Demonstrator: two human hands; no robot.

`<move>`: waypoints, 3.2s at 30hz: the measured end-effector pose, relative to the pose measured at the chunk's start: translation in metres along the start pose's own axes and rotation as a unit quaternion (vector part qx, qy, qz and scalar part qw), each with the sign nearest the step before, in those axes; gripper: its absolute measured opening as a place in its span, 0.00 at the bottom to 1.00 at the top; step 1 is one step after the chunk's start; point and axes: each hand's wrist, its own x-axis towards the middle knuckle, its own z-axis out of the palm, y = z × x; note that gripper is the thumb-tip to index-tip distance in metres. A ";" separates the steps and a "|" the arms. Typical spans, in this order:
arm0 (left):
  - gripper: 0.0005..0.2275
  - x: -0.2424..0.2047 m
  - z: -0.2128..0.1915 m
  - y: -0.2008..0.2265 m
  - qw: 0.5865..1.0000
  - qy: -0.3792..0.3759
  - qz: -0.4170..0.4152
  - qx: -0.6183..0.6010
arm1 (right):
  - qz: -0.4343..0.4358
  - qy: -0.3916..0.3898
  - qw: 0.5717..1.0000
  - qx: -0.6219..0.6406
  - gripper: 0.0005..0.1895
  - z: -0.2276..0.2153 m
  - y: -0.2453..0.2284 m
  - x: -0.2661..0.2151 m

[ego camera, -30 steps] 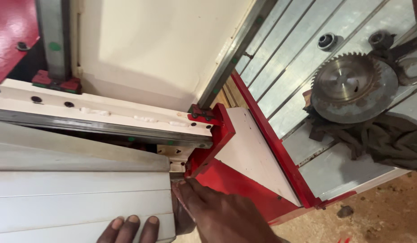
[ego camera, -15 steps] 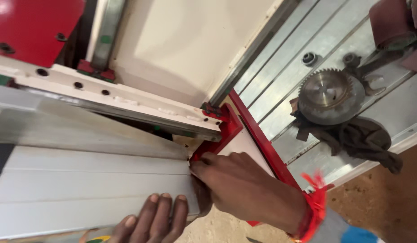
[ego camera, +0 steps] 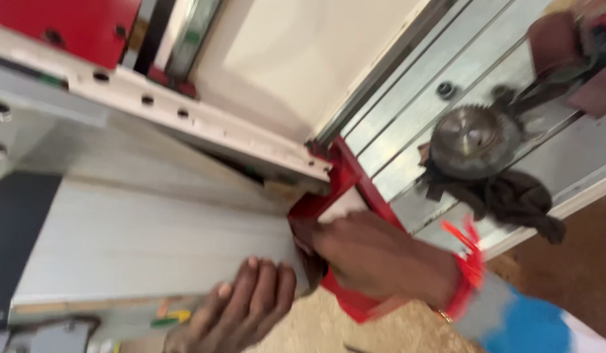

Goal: The person performs maintenance on a large industrial machine by adjusting sliding components, turning knobs, and handling small metal parts by hand.

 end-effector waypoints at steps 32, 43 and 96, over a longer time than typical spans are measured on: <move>0.13 0.007 -0.012 0.002 1.000 -0.012 -0.007 -0.001 | -0.026 0.036 0.998 0.052 0.10 -0.003 0.007 0.002; 0.13 0.011 -0.008 0.001 1.000 -0.007 -0.005 0.010 | -0.061 0.083 0.992 0.074 0.31 -0.001 0.004 -0.007; 0.18 0.007 -0.024 0.001 0.995 -0.090 -0.005 -0.053 | -0.054 0.081 0.995 0.024 0.25 0.008 0.008 -0.004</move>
